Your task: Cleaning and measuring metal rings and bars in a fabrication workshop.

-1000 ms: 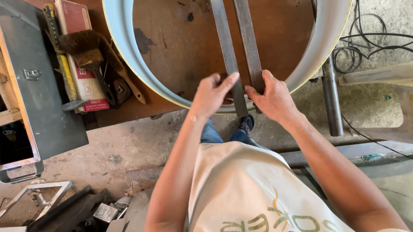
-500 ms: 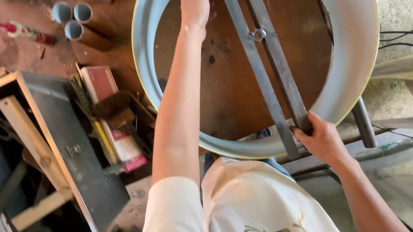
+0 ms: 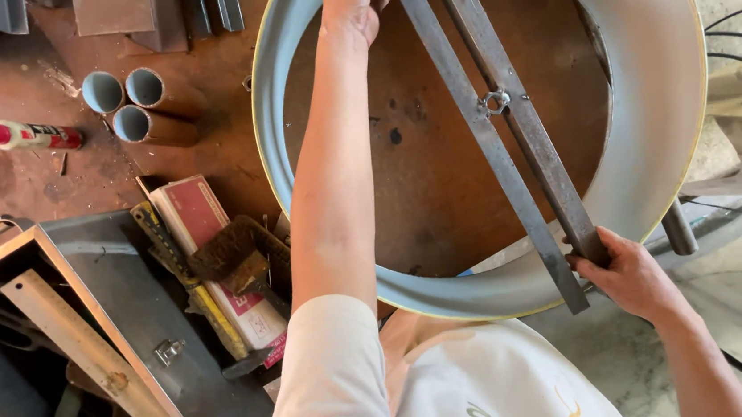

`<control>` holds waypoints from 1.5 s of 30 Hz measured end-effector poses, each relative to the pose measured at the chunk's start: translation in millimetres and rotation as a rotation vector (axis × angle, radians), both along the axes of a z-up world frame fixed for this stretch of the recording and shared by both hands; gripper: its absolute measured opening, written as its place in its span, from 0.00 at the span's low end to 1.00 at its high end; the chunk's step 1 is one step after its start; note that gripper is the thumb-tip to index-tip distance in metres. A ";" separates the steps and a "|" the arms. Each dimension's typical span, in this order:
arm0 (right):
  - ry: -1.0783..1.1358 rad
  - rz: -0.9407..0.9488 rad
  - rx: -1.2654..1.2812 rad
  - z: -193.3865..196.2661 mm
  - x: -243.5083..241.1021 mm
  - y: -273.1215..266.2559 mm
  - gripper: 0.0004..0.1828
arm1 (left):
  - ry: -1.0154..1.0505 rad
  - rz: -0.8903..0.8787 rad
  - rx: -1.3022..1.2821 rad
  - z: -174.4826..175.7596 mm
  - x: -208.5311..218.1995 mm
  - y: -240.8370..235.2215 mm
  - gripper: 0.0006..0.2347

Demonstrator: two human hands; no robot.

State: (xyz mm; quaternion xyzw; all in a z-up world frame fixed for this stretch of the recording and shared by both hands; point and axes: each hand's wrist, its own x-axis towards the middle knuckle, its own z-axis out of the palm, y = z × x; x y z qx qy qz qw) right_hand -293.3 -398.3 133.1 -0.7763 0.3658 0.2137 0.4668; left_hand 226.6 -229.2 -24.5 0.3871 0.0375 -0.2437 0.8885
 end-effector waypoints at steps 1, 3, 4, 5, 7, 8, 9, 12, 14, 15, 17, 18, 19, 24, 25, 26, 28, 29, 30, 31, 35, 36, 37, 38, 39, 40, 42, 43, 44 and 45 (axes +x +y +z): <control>-0.005 0.002 0.020 -2.9 -3.0 -2.3 0.16 | 0.021 -0.004 -0.003 2.1 -1.6 4.3 0.09; 0.007 -0.003 0.010 -3.4 -2.9 -2.1 0.16 | -0.017 -0.024 0.083 5.7 -2.8 12.6 0.09; 0.015 -0.004 -0.002 -3.6 -3.3 -1.8 0.16 | -0.059 -0.039 0.165 7.9 -3.6 16.6 0.09; 0.017 -0.007 0.001 -6.3 -4.0 -3.1 0.16 | -0.057 -0.042 0.167 12.4 -3.9 20.8 0.09; -0.002 0.005 0.024 -10.9 -6.9 -5.4 0.14 | -0.062 -0.016 0.153 21.4 -6.3 30.2 0.09; 0.000 0.004 0.026 -7.1 -4.5 -2.5 0.14 | -0.060 -0.018 0.155 23.7 -7.7 33.1 0.09; 0.006 0.009 0.004 -3.3 -1.8 -0.2 0.15 | -0.056 -0.032 0.162 26.4 -8.4 35.1 0.09; 0.054 0.030 -0.061 4.6 2.6 3.0 0.15 | -0.068 -0.049 0.162 22.6 -7.3 37.8 0.08; 0.099 0.046 -0.102 12.4 5.4 6.5 0.13 | -0.081 -0.050 0.157 19.4 -9.6 38.1 0.08; 0.072 0.036 -0.087 17.1 9.9 9.5 0.15 | -0.100 -0.054 0.187 20.5 -10.1 38.8 0.08; 0.045 0.025 -0.070 19.6 12.3 11.0 0.17 | -0.118 -0.058 0.218 26.1 -12.0 39.4 0.09; 0.046 0.028 -0.076 17.3 10.2 9.6 0.17 | -0.108 -0.054 0.225 30.6 -13.6 39.3 0.08; 0.046 0.031 -0.082 14.9 7.9 8.4 0.17 | -0.097 -0.049 0.232 35.1 -15.3 39.4 0.08; 0.021 0.028 -0.098 11.3 5.6 6.2 0.12 | -0.088 -0.063 0.232 20.4 -11.2 35.2 0.09; 0.043 0.049 -0.127 10.8 6.3 6.2 0.11 | -0.069 -0.051 0.205 13.6 -10.0 36.2 0.10; 0.042 0.047 -0.124 10.0 5.5 6.3 0.11 | -0.070 -0.054 0.209 24.0 -17.9 38.3 0.10; 0.057 0.072 -0.158 9.3 5.2 4.0 0.13 | -0.057 -0.029 0.210 46.4 -32.1 39.8 0.11; 0.057 0.077 -0.157 9.7 4.4 2.9 0.13 | -0.057 -0.025 0.211 52.8 -38.5 41.3 0.11; 0.023 0.073 -0.147 10.0 3.6 2.6 0.12 | -0.054 -0.051 0.242 59.2 -45.0 43.4 0.12; -0.012 0.072 -0.133 9.1 3.9 3.3 0.12 | -0.051 -0.074 0.275 65.8 -50.9 48.6 0.12; 0.086 0.106 -0.211 24.1 12.3 10.1 0.14 | -0.053 0.009 0.273 81.7 -88.1 58.4 0.17; -0.045 0.058 -0.170 24.3 10.8 10.8 0.17 | -0.169 0.079 0.428 84.7 -99.3 63.2 0.17; -0.175 0.016 -0.123 24.0 10.7 10.7 0.21 | -0.281 0.156 0.588 87.4 -111.1 70.5 0.18; -0.175 0.039 -0.116 18.6 -0.5 2.8 0.21 | -0.274 0.177 0.596 114.7 -141.1 86.4 0.18; -0.321 -0.074 -0.027 13.2 -9.5 -7.3 0.23 | -0.324 0.114 0.624 142.7 -172.3 102.6 0.16; -0.464 -0.189 0.068 7.8 -18.5 -17.6 0.24 | -0.374 0.050 0.653 171.2 -204.8 117.1 0.15; -0.518 -0.205 0.100 8.5 -22.8 -37.8 0.22 | -0.451 -0.067 0.776 212.6 -274.9 157.3 0.12; -0.567 -0.253 0.117 9.5 -28.3 -50.0 0.19 | -0.526 -0.223 0.881 231.8 -314.9 172.0 0.10; -0.563 -0.224 0.129 6.1 -30.8 -65.0 0.19 | -0.510 -0.196 0.891 232.8 -345.8 185.8 0.10; -0.594 -0.247 0.065 4.2 -33.1 -81.7 0.14 | -0.360 -0.557 0.994 234.1 -377.4 196.6 0.11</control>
